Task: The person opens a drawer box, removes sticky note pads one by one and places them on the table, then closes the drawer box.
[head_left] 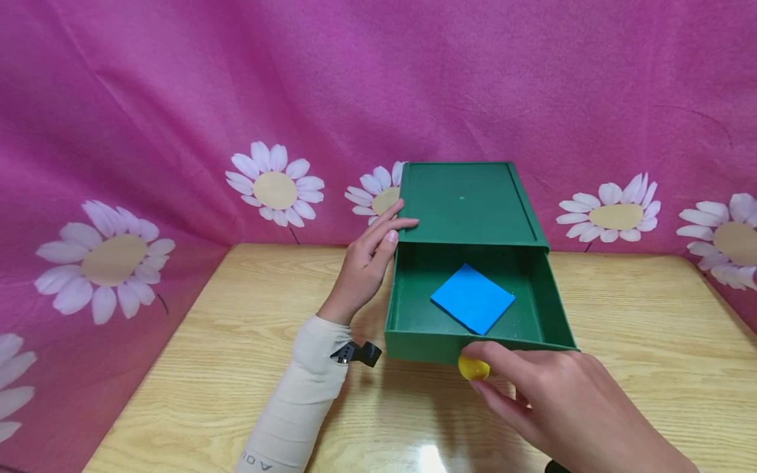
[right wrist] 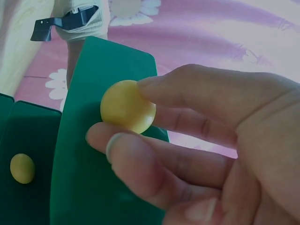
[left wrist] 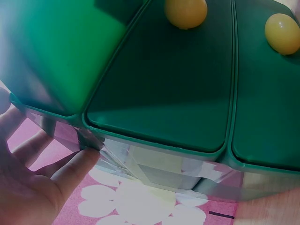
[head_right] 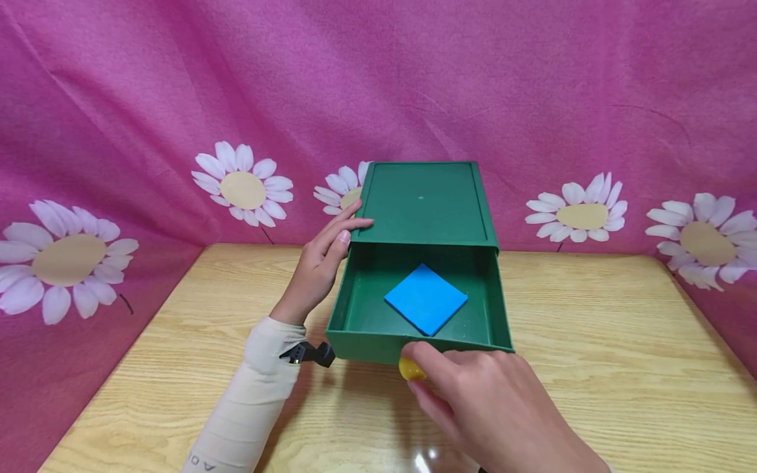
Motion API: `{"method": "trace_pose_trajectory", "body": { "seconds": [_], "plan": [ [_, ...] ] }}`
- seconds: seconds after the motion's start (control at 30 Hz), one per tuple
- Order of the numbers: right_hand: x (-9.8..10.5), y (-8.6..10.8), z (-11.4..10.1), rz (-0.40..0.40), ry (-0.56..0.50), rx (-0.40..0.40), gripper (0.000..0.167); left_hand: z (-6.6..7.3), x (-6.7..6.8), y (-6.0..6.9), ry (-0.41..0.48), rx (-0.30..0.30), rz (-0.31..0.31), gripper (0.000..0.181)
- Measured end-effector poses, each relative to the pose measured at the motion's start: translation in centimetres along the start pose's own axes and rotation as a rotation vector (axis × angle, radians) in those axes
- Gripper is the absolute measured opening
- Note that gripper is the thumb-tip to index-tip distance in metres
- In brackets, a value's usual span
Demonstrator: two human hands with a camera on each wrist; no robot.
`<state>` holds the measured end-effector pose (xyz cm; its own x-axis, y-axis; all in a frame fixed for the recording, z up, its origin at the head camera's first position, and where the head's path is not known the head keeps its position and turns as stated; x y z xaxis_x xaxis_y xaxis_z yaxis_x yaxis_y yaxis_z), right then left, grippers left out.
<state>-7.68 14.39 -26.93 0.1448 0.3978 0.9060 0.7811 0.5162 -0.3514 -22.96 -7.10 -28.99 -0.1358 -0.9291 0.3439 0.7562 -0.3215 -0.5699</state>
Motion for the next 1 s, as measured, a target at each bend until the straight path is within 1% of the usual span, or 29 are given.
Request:
{"method": "trace_pose_trajectory", "body": {
  "seconds": [0.2,0.3,0.4,0.5,0.57,0.73,0.8,0.87,0.93,1.0],
  "plan": [
    [0.3,0.1,0.1,-0.003,0.015,-0.028,0.039,-2.7,-0.3,-0.2,-0.018,-0.018,0.007,0.036],
    [0.5,0.1,-0.1,0.025,0.028,-0.032,0.038,-3.3,-0.3,-0.3,-0.022,-0.027,0.007,0.036],
    [0.8,0.1,-0.3,0.063,0.024,-0.025,0.038,-3.4,-0.3,-0.3,-0.021,-0.028,0.006,0.036],
    [1.1,0.2,-0.3,0.103,0.029,-0.005,0.037,-2.9,-0.3,-0.3,-0.018,-0.016,0.004,0.036],
    [1.2,0.3,-0.3,0.130,0.041,0.012,0.037,-2.0,-0.2,-0.2,-0.010,-0.008,0.003,0.036],
    [1.5,0.5,0.2,0.202,0.037,0.070,0.022,0.0,0.0,0.0,0.006,0.003,-0.002,0.035],
    [1.6,0.6,0.3,0.230,0.031,0.092,0.017,0.2,0.0,0.0,0.004,0.005,-0.004,0.035],
    [1.6,0.7,0.4,0.242,0.026,0.096,0.015,0.3,0.0,0.0,0.005,0.008,-0.006,0.035],
    [1.8,0.7,0.4,0.251,0.024,0.097,0.018,0.3,0.0,0.0,0.008,0.005,-0.006,0.035],
    [1.9,0.6,0.3,0.265,0.037,0.105,0.027,0.3,0.0,0.0,0.011,0.001,-0.005,0.035]
  ]
}}
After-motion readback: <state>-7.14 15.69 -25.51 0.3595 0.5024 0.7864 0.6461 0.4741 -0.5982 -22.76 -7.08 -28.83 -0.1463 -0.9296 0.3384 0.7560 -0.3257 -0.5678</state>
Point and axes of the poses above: each hand's wrist, its own y-axis away from the middle knuckle, its own x-axis out of the back of the hand, z = x × y, the point moved 2 cm from there along -y, towards the middle knuckle, and after that the axes turned 1 degree about x, right-handed, at the moved point
